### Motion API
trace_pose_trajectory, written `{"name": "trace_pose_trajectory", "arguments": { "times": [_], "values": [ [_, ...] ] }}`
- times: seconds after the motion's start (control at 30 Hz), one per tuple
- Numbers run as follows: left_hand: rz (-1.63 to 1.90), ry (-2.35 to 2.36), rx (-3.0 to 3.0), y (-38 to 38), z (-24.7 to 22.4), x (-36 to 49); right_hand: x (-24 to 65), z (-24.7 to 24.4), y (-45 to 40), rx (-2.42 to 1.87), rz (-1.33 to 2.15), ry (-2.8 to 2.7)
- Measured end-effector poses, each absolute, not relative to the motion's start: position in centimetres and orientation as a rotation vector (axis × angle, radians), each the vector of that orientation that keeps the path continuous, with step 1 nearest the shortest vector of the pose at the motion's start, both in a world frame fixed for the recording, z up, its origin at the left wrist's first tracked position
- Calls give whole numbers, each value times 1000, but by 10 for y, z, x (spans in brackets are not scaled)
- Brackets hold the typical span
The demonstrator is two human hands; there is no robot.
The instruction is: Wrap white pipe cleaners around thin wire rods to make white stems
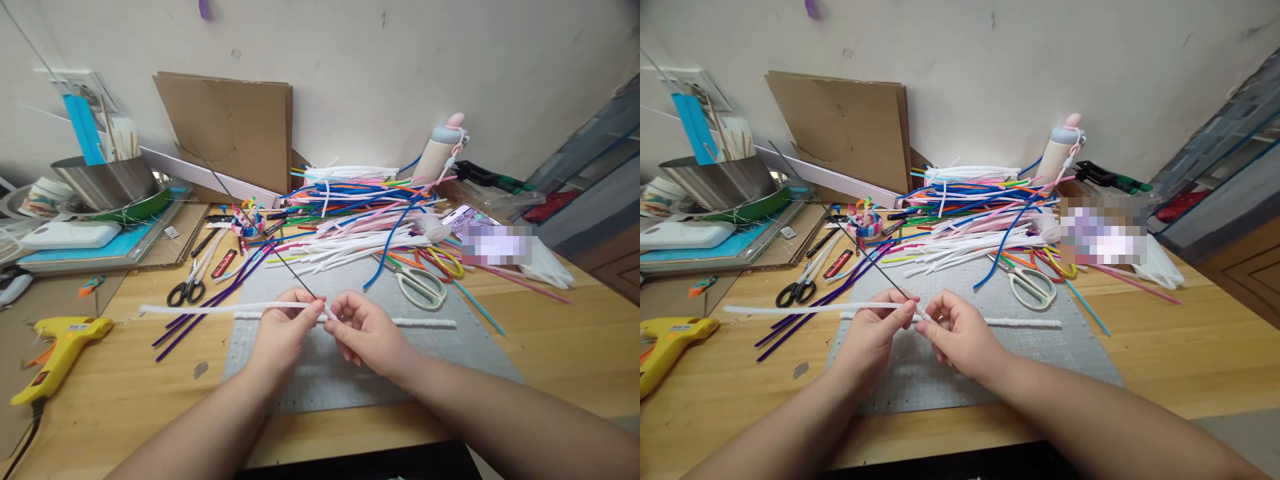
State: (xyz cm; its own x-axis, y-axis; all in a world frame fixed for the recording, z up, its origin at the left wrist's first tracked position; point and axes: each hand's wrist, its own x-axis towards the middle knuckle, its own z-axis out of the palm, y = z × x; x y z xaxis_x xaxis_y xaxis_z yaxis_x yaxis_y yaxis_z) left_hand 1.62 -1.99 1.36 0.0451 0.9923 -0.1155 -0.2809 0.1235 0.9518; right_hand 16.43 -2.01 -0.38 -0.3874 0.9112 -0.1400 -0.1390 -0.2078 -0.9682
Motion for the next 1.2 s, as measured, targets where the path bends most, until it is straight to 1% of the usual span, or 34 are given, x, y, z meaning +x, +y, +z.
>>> {"name": "trace_pose_trajectory", "arguments": {
  "times": [0.1, 0.2, 0.33, 0.87, 1.07, 1.13, 1.2],
  "values": [
    [1214, 998, 908, -20, 12, 17, 163, -3, -24, -1120, 1518, -1332],
    [1158, 865, 790, -20, 10, 18, 164, -2, -24, -1118, 1545, -1271],
    [1121, 762, 666, -18, 10, 18, 165, -2, -22, -1006, 1688, -1205],
    [1028, 668, 645, -18, 11, 14, 167, -4, -20, -634, 2143, -947],
    [1014, 704, 659, -18, 11, 13, 176, -3, -11, -419, 2641, -686],
    [1074, 771, 753, -19, 10, 13, 175, -3, -11, -483, 2596, -749],
    [1147, 882, 859, -19, 10, 14, 171, -3, -14, -656, 2309, -939]
  ]
}}
